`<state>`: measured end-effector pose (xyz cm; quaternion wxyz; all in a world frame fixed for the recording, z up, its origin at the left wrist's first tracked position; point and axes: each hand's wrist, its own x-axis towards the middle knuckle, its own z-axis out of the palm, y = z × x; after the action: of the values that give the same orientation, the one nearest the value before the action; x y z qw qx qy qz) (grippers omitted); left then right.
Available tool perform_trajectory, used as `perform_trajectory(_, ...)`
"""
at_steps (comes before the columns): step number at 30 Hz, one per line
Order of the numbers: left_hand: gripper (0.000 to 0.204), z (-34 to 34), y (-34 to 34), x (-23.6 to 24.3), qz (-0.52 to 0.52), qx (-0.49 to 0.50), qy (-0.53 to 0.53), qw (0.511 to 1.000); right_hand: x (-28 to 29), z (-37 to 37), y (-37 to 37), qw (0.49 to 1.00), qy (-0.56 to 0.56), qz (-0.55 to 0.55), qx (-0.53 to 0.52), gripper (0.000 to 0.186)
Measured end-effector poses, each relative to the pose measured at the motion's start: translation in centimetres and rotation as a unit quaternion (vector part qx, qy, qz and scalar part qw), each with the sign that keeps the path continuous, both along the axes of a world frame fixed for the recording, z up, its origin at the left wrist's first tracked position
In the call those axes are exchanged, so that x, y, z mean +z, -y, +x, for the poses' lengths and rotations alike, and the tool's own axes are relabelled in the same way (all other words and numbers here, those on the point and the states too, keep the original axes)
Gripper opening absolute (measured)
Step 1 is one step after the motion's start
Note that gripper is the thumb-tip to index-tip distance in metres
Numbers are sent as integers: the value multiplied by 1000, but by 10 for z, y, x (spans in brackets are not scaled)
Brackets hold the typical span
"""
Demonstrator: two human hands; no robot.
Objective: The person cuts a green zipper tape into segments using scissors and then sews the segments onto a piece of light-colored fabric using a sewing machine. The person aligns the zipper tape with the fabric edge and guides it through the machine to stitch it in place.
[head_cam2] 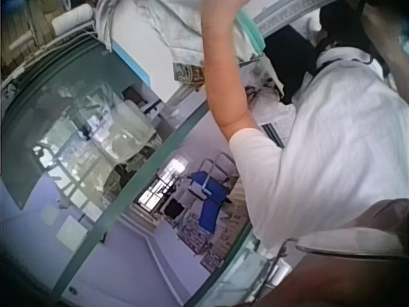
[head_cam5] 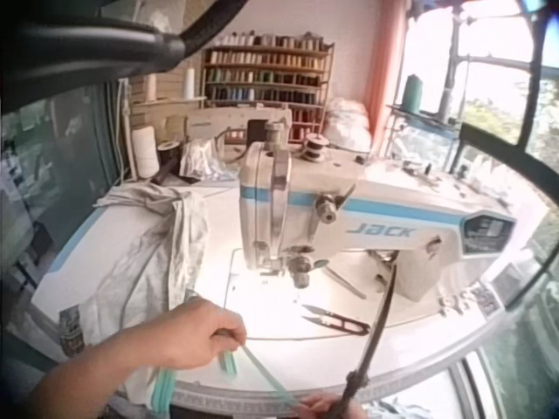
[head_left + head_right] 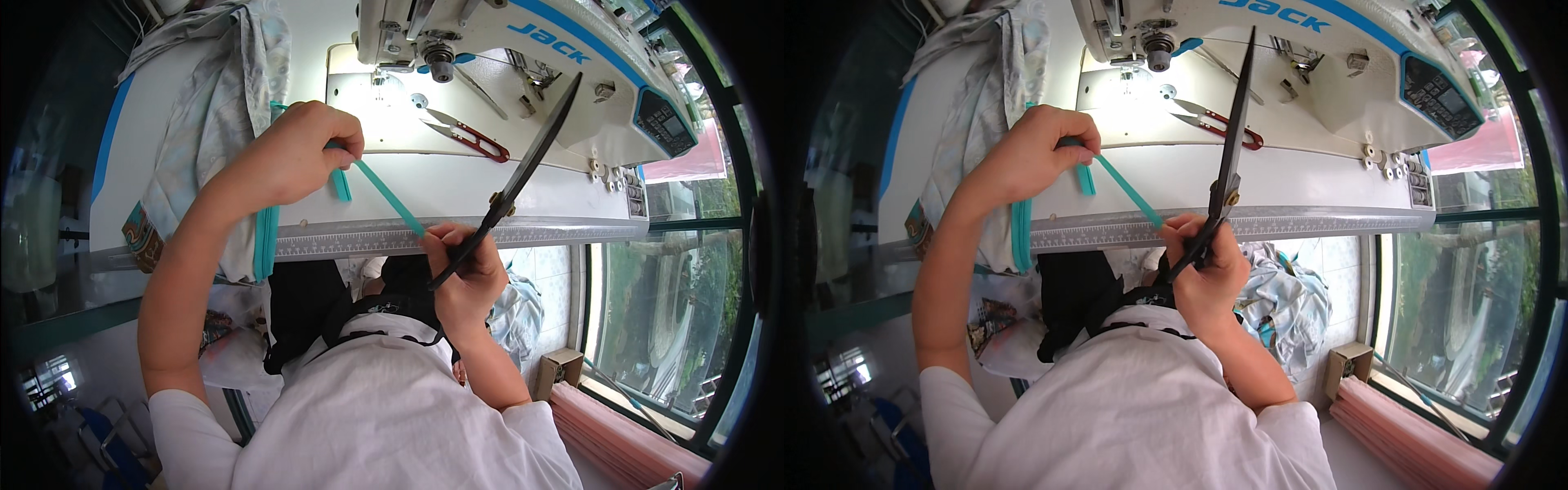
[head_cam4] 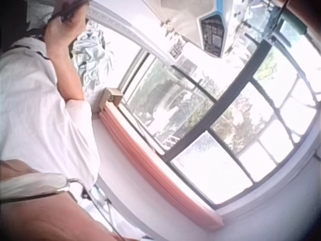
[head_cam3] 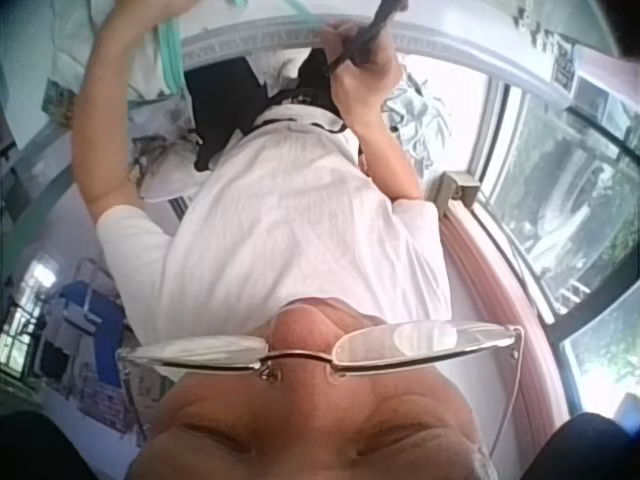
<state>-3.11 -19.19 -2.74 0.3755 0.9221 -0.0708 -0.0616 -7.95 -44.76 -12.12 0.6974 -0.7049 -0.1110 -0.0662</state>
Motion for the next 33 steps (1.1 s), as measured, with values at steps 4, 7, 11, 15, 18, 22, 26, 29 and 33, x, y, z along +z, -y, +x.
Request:
perform_trajectory(4,6,-8,5,4,-57,53,13,997,3,0,7,1000,7,17,-2,22)
perform_trajectory(7,8,-13,7,15,-69,57,28,996,9,1,12,999,4,44,-1,22)
perform_trajectory(11,12,-8,4,23,-43,47,14,998,16,9,26,999,16,31,-12,22)
perform_trajectory(15,10,16,3,2,-60,57,55,995,17,29,26,996,67,-23,-49,20)
perform_trajectory(18,8,21,-8,-11,30,126,176,976,15,56,28,976,142,-136,-98,19)
perform_trajectory(22,15,-23,-19,-25,149,14,298,943,17,72,44,924,201,-288,-150,21)
perform_trajectory(26,22,-51,-6,-32,211,-23,312,926,21,70,55,897,247,-328,-162,22)
perform_trajectory(29,25,-50,-2,-43,185,-33,289,939,37,35,43,984,58,-167,-9,19)
perform_trajectory(33,18,-44,17,-33,130,-36,295,946,34,18,25,985,23,-137,97,22)
